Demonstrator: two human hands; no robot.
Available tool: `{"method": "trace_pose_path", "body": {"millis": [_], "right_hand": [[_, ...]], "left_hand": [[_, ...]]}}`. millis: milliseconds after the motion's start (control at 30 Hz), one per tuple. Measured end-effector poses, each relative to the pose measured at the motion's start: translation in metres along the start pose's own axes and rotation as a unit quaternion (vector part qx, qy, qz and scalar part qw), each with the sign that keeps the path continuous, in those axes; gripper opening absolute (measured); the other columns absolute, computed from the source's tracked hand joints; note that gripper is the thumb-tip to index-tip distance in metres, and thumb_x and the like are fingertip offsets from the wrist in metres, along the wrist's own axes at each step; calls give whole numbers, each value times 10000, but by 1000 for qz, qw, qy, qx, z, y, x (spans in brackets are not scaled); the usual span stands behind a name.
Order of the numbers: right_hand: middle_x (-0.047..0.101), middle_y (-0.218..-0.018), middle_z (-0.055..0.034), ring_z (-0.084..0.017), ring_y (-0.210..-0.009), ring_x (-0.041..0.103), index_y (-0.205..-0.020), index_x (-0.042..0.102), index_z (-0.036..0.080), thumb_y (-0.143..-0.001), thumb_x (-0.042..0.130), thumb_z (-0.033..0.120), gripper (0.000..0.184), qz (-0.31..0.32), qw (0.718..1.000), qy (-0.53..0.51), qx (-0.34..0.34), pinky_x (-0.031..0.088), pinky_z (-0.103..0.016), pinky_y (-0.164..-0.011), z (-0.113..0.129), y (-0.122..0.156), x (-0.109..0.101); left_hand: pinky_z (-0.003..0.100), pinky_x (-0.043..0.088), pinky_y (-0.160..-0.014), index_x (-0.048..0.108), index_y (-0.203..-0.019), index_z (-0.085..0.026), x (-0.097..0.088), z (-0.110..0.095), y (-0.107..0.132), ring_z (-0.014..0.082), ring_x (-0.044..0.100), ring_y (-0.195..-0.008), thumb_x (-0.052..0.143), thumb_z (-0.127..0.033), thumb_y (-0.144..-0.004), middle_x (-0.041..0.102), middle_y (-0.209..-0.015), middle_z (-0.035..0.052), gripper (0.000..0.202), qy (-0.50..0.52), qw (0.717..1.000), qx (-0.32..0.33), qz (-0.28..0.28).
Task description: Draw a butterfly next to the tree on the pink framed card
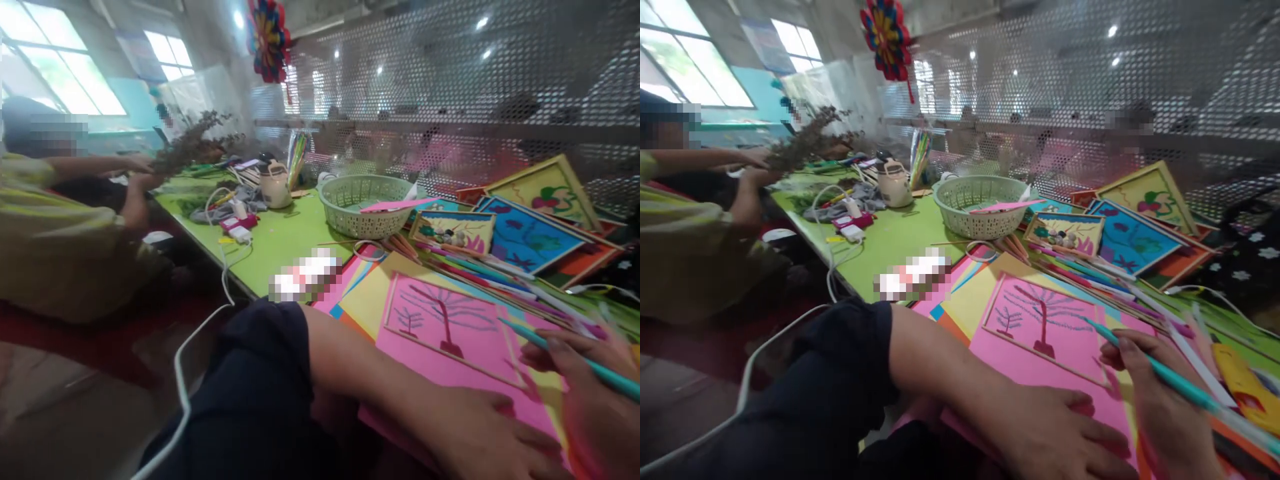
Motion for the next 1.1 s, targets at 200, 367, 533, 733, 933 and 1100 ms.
{"method": "trace_pose_path", "body": {"millis": [200, 367, 533, 733, 933, 1100], "right_hand": [[617, -477, -20, -204, -453, 596, -594, 636, 252, -499, 713, 420, 207, -30, 998, -41, -29, 525, -398, -494, -5, -1, -5], [641, -501, 3, -174, -451, 609, -627, 627, 233, -576, 671, 385, 167, -11, 995, -60, -76, 518, -316, -461, -12, -4, -4], [652, -506, 7, -168, -446, 621, -639, 638, 222, -620, 667, 349, 132, -3, 993, -62, -96, 522, -292, -457, -14, -5, -3], [643, -494, 5, -158, -439, 607, -644, 652, 214, -607, 669, 345, 136, -13, 995, -46, -91, 503, -266, -428, -14, -5, -3], [648, -510, 5, -152, -454, 608, -652, 639, 215, -613, 674, 353, 147, -8, 996, -42, -81, 512, -266, -441, -16, -8, -2], [637, -513, 8, -147, -464, 592, -666, 613, 219, -643, 670, 395, 186, 15, 996, -60, -69, 468, -253, -416, -17, -9, 1]], "left_hand": [[340, 533, -871, 624, -1296, -257, -12, -6, -4, 170, 547, -1214, 313, -501, -986, 602, -1333, -25, 502, 39, 999, 25, -2], [366, 502, -943, 672, -1213, -254, -17, -7, -6, 172, 531, -1243, 327, -526, -983, 619, -1316, -44, 496, 55, 998, 32, 1], [337, 475, -974, 655, -1233, -277, -21, -11, -5, 143, 508, -1280, 346, -327, -984, 623, -1304, -90, 400, 57, 995, 74, 36], [275, 513, -899, 670, -1231, -273, -20, -12, -2, 121, 532, -1262, 316, -296, -970, 638, -1278, -106, 440, 55, 989, 127, 49], [228, 489, -924, 710, -1146, -309, -29, -11, 6, 99, 536, -1244, 309, -292, -979, 629, -1294, -91, 435, 33, 990, 128, -40], [216, 493, -733, 724, -999, -185, -77, 4, 17, 100, 657, -893, 439, -268, -996, 738, -968, -23, 296, 199, 970, 45, -131]]}}
Point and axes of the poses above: each hand's wrist, its own y-axis away from the middle knuckle, its own x-axis out of the palm, z = x × y, the point moved 7 cm from there along -y, towards the middle knuckle
